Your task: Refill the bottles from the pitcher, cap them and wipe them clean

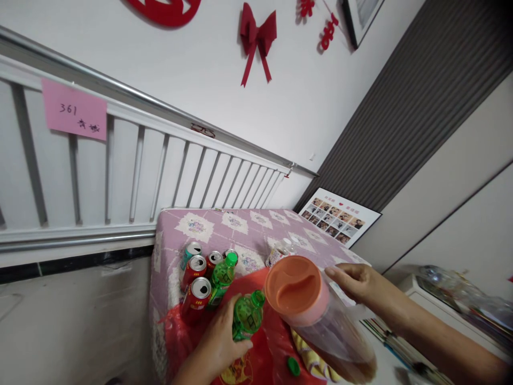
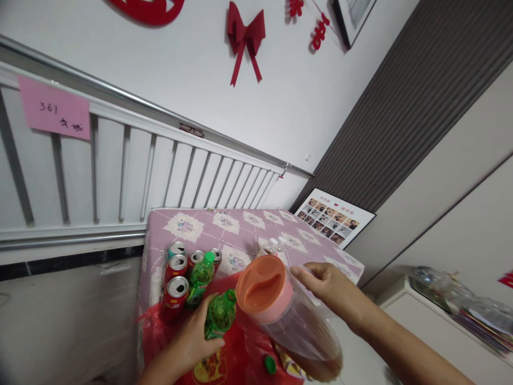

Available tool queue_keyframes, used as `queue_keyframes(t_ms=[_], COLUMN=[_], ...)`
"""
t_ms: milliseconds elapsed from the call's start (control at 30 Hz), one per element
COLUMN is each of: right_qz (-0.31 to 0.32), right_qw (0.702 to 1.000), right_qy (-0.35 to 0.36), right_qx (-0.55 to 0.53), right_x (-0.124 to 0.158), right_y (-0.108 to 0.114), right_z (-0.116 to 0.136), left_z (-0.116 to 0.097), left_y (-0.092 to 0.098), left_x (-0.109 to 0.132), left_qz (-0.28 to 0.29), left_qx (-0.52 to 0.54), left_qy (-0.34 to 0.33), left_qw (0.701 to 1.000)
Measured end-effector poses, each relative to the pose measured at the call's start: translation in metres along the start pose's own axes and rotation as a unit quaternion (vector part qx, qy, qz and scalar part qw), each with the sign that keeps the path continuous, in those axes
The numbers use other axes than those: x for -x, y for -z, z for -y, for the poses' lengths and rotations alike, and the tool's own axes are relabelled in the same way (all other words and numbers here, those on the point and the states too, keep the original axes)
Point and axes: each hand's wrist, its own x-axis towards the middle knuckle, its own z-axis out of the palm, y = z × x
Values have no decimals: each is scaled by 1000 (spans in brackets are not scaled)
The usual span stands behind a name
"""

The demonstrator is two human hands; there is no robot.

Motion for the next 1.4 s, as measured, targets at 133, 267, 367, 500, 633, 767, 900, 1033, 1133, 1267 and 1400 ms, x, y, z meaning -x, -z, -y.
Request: queue_keyframes(t_ms=[133,267,367,500,633,767,900,1033,1133,1267,1400], right_qz=[-1,-1,-3,-9,-5,-6,-9,-6,-4,-7,-3], right_qw=[1000,1000,1000,1000,1000,1000,1000,1000,1000,1000,1000], right_qy=[-4,3,5,4,0,1,0,6,5,5,4], right_qx=[6,6,1,-6,-6,-3,-7,-6,3,4,9], right_x=[1,3,3,2,2,1,1,2,2,3,4], right_y=[0,-1,0,0,0,1,1,1,1,2,2], right_z=[4,10,10,8,8,7,7,8,10,11,11], left_z=[-1,-6,-9,-12,-9,-5,-3,-4,-4,-4,-4], left_y=[1,3,5,6,5,3,3,4,4,3,3], left_x=[0,1,2,3,3,2,2,1,2,3,2], left_qz=[-4,2,8,8,11,3,7,5,6,8,7], left_qx=[4,4,-3,-8,-9,-4,1,-9,-14,-19,-19], left_qy=[6,11,15,14,16,6,4,9,9,14,13], left_qw=[1000,1000,1000,1000,1000,1000,1000,1000,1000,1000,1000])
